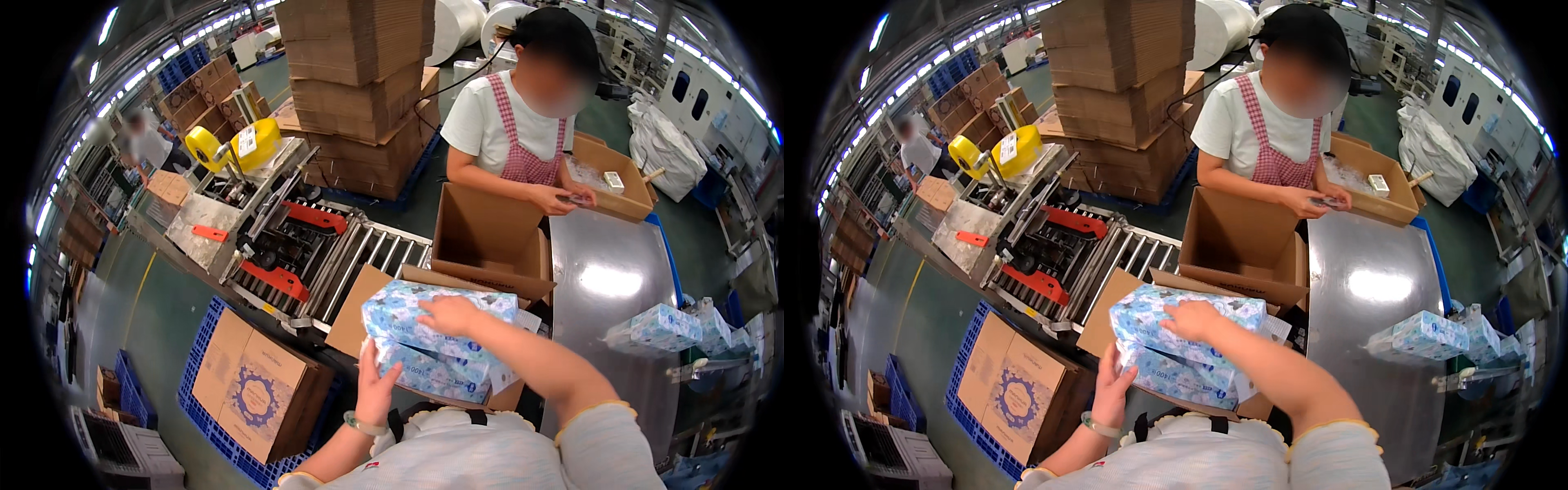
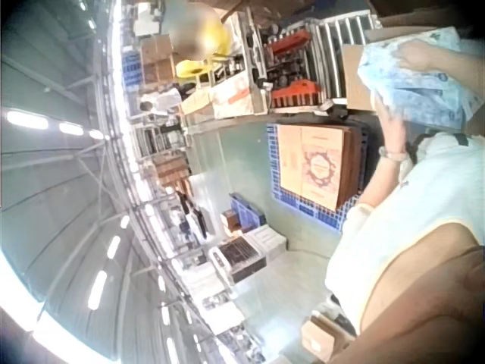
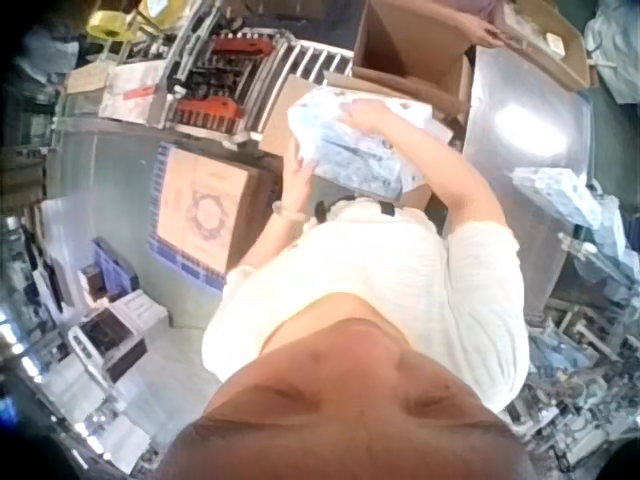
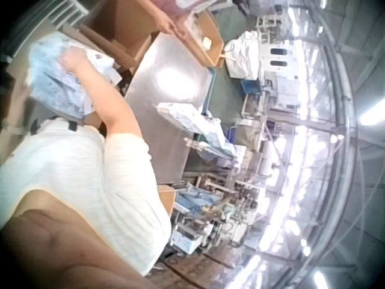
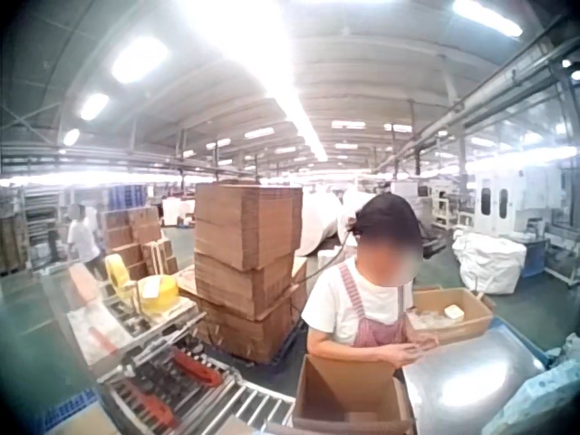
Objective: The person packs multiple units of tissue boxes into larger cardboard shipping boxes, moves the filled boxes onto a conveyor or staging area, and retrieves fresh cardboard boxes for packing.
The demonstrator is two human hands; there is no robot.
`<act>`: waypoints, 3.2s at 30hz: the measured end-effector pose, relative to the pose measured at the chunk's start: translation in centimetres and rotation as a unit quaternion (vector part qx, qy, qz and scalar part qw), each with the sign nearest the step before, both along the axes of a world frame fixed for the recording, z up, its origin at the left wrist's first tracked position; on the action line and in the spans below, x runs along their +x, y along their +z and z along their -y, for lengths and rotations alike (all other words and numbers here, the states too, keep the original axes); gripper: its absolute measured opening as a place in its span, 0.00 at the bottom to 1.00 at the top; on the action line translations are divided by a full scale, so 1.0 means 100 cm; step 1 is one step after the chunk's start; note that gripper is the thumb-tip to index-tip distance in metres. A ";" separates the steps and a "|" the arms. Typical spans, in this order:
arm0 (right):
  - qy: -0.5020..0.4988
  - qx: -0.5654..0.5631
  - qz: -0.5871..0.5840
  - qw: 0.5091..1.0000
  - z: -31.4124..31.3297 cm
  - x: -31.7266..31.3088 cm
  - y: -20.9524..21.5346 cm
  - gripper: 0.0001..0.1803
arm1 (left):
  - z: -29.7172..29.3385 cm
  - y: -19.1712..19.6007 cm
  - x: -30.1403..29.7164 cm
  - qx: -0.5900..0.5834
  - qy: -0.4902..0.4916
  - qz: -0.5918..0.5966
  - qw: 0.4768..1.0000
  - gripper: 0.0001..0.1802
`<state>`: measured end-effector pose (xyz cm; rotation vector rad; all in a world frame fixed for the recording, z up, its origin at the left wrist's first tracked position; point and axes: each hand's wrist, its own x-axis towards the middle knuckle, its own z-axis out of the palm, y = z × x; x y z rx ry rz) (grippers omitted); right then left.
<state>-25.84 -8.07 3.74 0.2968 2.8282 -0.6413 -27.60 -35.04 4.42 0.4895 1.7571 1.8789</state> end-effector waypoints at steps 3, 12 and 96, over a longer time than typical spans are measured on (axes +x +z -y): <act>-0.003 0.063 0.025 0.998 0.001 -0.004 -0.017 0.33 | -0.013 0.010 -0.040 -0.262 -0.114 -0.371 0.884 0.51; -0.146 0.114 0.091 0.978 -0.019 0.091 0.023 0.48 | -0.047 -0.085 -0.086 -0.301 -0.185 -0.409 0.841 0.66; -0.365 0.139 -0.069 0.918 -0.039 0.113 -0.096 0.35 | -0.065 -0.106 -0.316 -0.290 -0.170 -0.327 0.883 0.14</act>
